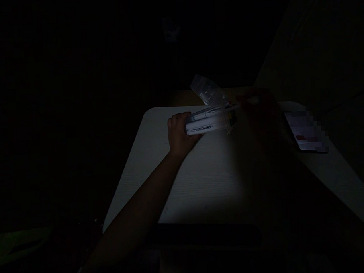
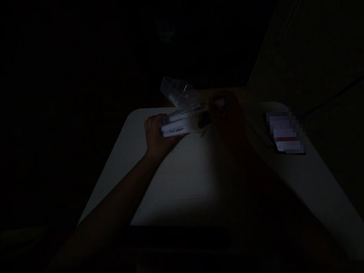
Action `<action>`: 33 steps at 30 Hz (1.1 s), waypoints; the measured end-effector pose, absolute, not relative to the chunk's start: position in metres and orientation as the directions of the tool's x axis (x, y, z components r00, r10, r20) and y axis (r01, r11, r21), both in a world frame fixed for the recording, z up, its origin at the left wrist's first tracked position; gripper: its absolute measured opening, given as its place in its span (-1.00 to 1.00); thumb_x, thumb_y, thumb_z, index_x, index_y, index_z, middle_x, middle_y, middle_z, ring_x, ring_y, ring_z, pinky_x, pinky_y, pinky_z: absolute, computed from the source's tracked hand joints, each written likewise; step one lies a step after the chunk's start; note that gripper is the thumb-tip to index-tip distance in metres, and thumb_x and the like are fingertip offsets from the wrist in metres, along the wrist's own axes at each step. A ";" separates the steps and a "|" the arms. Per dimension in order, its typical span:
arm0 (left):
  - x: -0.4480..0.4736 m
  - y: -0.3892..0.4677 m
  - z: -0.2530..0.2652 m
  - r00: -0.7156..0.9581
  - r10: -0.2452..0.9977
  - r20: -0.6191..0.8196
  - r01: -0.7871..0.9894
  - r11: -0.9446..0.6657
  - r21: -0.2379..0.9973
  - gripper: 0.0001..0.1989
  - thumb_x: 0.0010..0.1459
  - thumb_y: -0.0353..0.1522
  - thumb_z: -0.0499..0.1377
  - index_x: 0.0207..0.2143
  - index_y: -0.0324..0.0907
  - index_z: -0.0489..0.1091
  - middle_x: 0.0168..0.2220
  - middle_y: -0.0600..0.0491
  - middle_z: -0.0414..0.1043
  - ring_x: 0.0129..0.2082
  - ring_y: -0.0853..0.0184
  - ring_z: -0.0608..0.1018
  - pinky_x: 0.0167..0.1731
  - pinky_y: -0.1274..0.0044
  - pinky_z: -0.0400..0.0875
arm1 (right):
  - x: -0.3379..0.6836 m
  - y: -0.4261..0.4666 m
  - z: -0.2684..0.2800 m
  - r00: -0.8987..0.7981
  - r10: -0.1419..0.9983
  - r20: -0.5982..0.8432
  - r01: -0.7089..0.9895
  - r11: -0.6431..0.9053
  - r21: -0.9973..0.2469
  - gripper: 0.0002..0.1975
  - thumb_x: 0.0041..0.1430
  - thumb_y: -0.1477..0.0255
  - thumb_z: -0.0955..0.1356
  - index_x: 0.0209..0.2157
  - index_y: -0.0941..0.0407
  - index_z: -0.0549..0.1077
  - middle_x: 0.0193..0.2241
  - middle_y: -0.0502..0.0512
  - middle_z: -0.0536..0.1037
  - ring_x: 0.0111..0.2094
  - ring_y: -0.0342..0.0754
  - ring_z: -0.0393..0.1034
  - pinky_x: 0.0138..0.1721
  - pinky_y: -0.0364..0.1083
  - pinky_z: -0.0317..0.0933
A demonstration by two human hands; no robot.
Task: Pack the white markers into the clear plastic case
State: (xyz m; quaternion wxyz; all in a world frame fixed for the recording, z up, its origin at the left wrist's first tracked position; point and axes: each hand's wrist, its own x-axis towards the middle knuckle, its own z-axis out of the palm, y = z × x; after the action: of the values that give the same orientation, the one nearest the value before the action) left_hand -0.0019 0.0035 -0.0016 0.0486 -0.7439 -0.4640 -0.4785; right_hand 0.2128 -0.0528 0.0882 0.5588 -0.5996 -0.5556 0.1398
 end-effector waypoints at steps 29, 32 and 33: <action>-0.002 0.004 -0.003 0.121 0.604 0.788 0.743 -0.581 0.332 -0.19 -0.21 0.14 0.36 0.00 -0.09 0.30 -0.12 -0.05 0.42 -0.13 0.13 0.42 -0.11 0.32 0.28 | 0.218 -0.051 0.072 0.113 0.832 0.543 0.598 0.380 -0.706 -0.50 0.30 0.11 0.17 0.02 0.16 0.44 -0.04 0.20 0.50 -0.09 -0.04 0.42 -0.08 -0.06 0.33; -0.002 0.004 -0.003 0.126 0.599 0.791 0.733 -0.594 0.333 -0.21 -0.20 0.13 0.37 -0.01 -0.10 0.30 -0.12 -0.05 0.42 -0.12 0.13 0.42 -0.11 0.32 0.28 | 0.218 -0.050 0.071 0.099 0.838 0.536 0.588 0.385 -0.711 -0.47 0.30 0.11 0.17 0.07 0.18 0.42 -0.02 0.20 0.50 -0.09 -0.06 0.42 -0.07 -0.06 0.33; -0.002 0.004 -0.003 0.128 0.595 0.794 0.729 -0.599 0.331 -0.21 -0.20 0.12 0.37 -0.01 -0.10 0.30 -0.12 -0.05 0.42 -0.12 0.13 0.42 -0.11 0.32 0.28 | 0.219 -0.049 0.071 0.091 0.841 0.533 0.594 0.384 -0.707 -0.46 0.30 0.11 0.17 0.08 0.19 0.42 -0.02 0.20 0.50 -0.10 -0.07 0.42 -0.08 -0.08 0.33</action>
State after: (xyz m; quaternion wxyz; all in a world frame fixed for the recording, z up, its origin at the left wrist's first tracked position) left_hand -0.0022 0.0038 -0.0025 0.0688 -0.7479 -0.4425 -0.4900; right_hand 0.2187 -0.0494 0.0708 0.5025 -0.5412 -0.6629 0.1232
